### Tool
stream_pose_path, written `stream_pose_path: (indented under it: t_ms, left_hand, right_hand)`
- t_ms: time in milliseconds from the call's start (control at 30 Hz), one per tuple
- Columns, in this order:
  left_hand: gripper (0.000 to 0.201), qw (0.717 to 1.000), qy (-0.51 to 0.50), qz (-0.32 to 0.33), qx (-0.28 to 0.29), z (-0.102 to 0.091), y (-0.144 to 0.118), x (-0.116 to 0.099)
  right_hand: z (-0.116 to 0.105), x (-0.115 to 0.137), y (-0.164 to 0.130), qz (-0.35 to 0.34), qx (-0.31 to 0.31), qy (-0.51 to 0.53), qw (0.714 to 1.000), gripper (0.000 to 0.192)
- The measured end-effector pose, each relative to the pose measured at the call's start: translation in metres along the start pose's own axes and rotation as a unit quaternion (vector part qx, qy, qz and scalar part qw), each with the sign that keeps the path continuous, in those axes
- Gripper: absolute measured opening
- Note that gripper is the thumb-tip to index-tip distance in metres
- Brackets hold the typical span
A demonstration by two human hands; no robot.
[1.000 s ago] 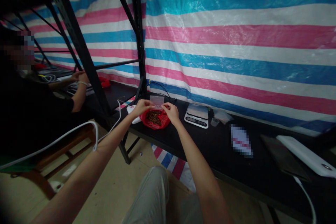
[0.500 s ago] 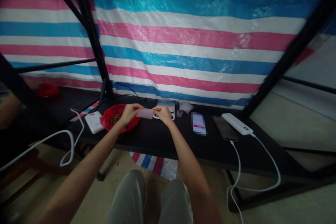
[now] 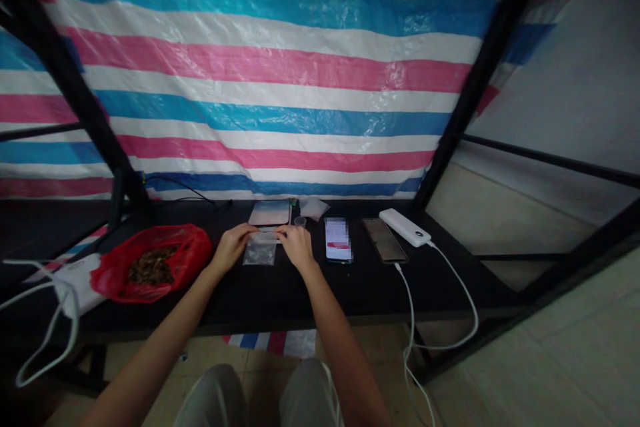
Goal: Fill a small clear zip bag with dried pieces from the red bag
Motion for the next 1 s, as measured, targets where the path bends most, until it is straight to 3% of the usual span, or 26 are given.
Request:
stream_pose_path:
  t_ms: [267, 733, 1000]
  left_hand:
    - [0.023, 0.997, 0.072, 0.004, -0.015, 0.0, -0.007, -0.003]
    - [0.02, 0.993, 0.116, -0.016, 0.017, 0.005, -0.008, -0.004]
    - [0.018, 0.993, 0.102, 0.006, 0.063, 0.011, -0.009, -0.01]
  right_hand:
    - [0.007, 0.01, -0.004, -0.012, 0.001, -0.025, 1.0, 0.014]
    - [0.003, 0.012, -0.006, -0.029, 0.003, -0.014, 0.999, 0.012]
    - [0.008, 0.005, -0.005, -0.063, 0.033, 0.03, 0.997, 0.013]
Point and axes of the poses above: each hand's wrist, its own y-axis towards the middle knuckle, its own z-axis out of the palm, x = y × z, the point moved 2 cm from there along y, towards the middle knuckle, and after that the axes turned 4 degrees about x, right-handed, at the moved point
